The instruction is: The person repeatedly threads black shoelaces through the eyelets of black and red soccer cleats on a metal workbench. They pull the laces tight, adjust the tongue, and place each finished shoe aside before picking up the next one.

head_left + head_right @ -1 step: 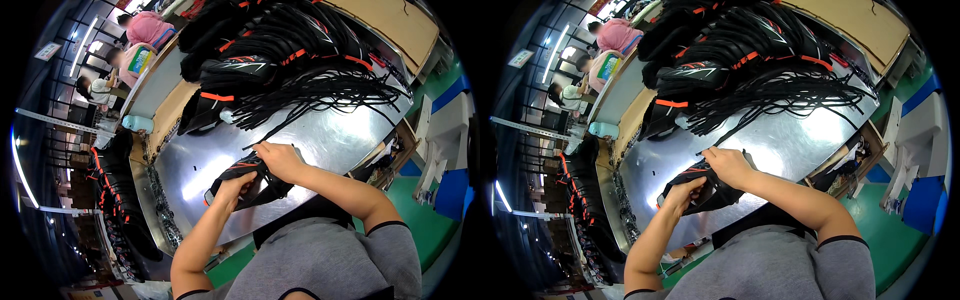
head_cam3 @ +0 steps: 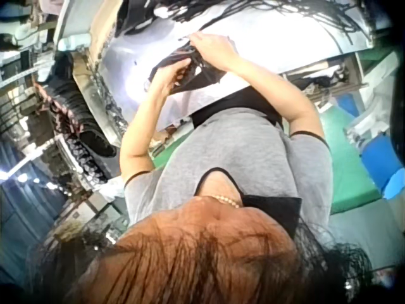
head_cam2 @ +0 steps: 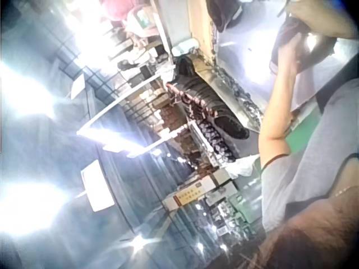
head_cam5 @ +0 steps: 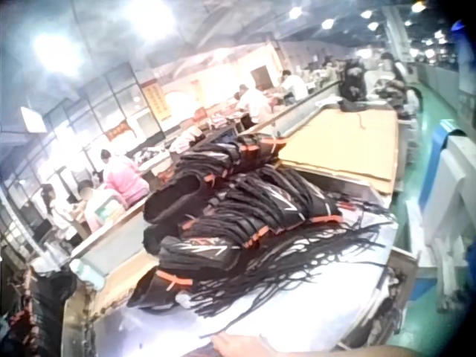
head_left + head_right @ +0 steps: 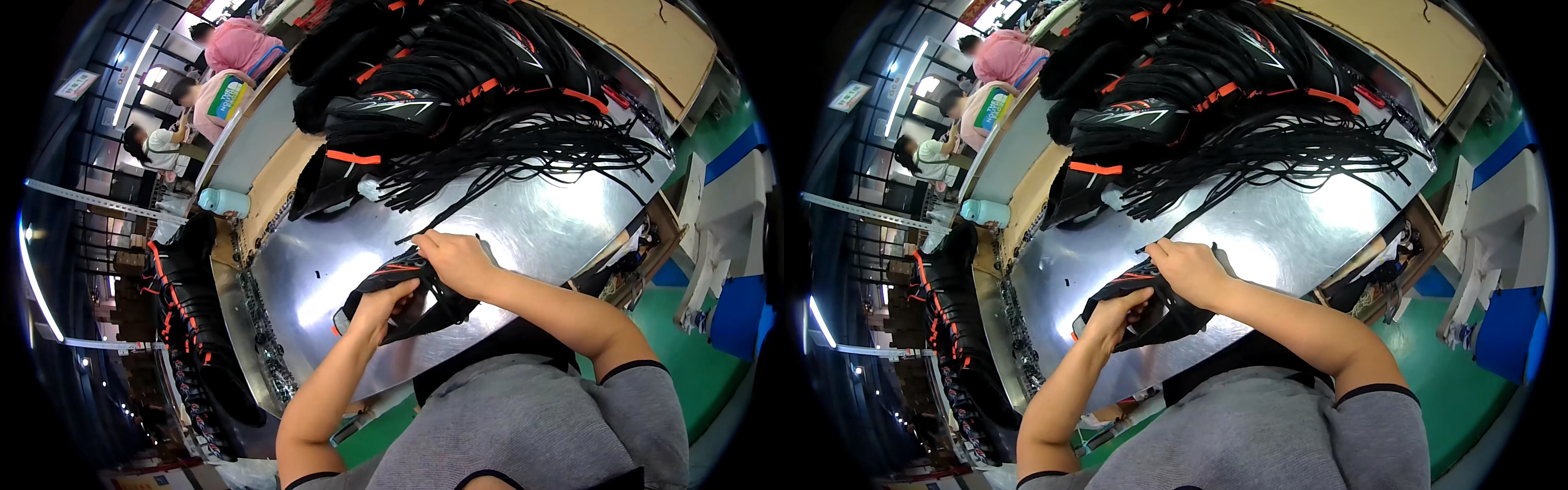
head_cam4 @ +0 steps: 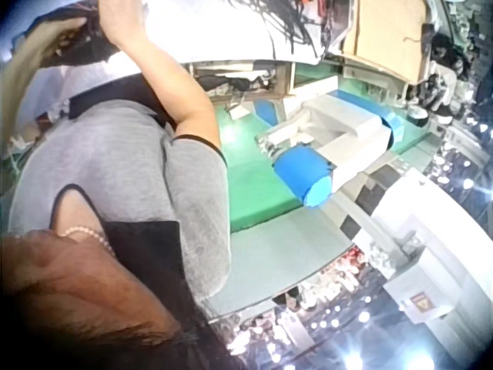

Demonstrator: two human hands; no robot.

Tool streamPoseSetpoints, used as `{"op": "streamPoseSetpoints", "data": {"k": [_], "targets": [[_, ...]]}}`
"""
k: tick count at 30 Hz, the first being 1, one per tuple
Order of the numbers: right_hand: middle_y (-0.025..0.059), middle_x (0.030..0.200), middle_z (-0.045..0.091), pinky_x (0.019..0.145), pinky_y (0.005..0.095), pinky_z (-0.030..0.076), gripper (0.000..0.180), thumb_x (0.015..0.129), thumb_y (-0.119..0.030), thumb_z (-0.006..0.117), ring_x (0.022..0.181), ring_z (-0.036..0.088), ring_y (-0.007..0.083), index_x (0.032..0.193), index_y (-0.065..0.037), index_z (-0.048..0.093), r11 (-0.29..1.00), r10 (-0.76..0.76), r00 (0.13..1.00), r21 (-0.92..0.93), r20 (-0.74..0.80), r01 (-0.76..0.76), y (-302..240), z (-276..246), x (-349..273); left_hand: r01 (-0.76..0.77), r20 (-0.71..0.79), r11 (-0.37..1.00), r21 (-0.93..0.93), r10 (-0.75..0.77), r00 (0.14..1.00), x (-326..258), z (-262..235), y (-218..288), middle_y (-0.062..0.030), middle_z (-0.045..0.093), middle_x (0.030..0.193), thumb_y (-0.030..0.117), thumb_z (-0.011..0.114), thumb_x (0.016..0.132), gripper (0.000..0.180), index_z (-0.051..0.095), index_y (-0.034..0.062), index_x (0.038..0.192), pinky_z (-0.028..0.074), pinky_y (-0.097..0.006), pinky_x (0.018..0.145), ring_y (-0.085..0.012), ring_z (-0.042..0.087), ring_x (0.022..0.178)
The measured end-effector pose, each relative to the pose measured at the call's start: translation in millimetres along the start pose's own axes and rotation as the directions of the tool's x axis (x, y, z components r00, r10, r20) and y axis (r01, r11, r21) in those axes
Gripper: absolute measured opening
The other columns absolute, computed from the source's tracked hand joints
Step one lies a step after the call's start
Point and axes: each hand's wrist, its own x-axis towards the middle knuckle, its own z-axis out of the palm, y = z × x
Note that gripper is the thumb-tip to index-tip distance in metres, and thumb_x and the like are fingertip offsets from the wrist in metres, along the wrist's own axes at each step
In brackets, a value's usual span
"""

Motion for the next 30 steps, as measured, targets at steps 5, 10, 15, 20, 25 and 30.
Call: {"op": "streamPoseSetpoints", "data": {"k": [5,10,15,20,25,30], "targets": [[0.0084,0.084,0.061,0.062,0.0344,0.056,0.024,0.080,-0.008,0.063,0.073,0.068,0.0243,0.103,-0.003,0.060,0.994,0.036,0.999,-0.103,0.040,-0.032,1,7,0,-0.011,0.138,0.997,-0.079,0.022,0.990,3,-2,-1,0.0023,0.051,0.072,0.015,0.073,0.089,0.015,0.060,0.0092,0.085,0.034,-0.026,0.060,-0.0095,0.044,0.064],[0.0082,0.083,0.059,0.061,0.0349,0.056,0.024,0.076,-0.008,0.062,0.072,0.068,0.0241,0.099,-0.003,0.059,0.982,0.091,0.993,-0.171,0.080,-0.077,0,13,0,-0.019,0.474,0.896,-0.443,0.252,0.843,-61,-9,25,0.0005,0.041,0.074,0.018,0.063,0.093,0.019,0.050,0.0089,0.082,0.034,-0.028,0.064,-0.0116,0.038,0.070],[0.0083,0.082,0.059,0.060,0.0347,0.056,0.024,0.075,-0.006,0.063,0.072,0.068,0.0235,0.097,-0.003,0.058,0.970,0.117,0.990,-0.221,0.081,-0.097,1,17,-2,-0.312,0.039,0.290,-0.905,0.786,0.617,-186,-62,87,0.0026,0.040,0.076,0.009,0.063,0.089,0.012,0.051,0.0126,0.090,0.037,-0.027,0.067,-0.0120,0.038,0.071],[0.0094,0.084,0.063,0.059,0.0337,0.057,0.022,0.076,-0.006,0.065,0.070,0.070,0.0241,0.096,-0.003,0.056,0.975,0.116,0.989,-0.199,0.087,-0.097,-10,17,4,-0.717,-0.136,0.486,-0.499,0.773,0.619,-175,-74,48,-0.0002,0.047,0.078,0.005,0.062,0.090,0.007,0.057,0.0077,0.093,0.038,-0.026,0.068,-0.0135,0.045,0.072],[0.0156,0.092,0.066,0.065,0.0411,0.056,0.014,0.094,-0.012,0.059,0.074,0.068,0.0343,0.106,-0.004,0.058,0.981,0.145,0.989,0.130,-0.028,-0.140,-4,21,2,-0.581,0.142,0.192,0.791,0.866,0.479,-99,3,-20,-0.0083,0.059,0.089,0.000,0.073,0.077,0.013,0.063,0.0034,0.086,0.044,-0.037,0.081,-0.0253,0.055,0.090],[0.0177,0.095,0.069,0.067,0.0409,0.054,0.018,0.097,-0.010,0.057,0.077,0.069,0.0353,0.114,-0.004,0.060,0.844,0.318,0.943,0.483,-0.104,-0.231,-19,-22,-6,-0.525,0.077,0.154,0.837,0.917,0.392,-80,21,-37,-0.0085,0.060,0.092,-0.002,0.076,0.072,0.018,0.062,0.0037,0.082,0.044,-0.039,0.080,-0.0285,0.055,0.088]]}}
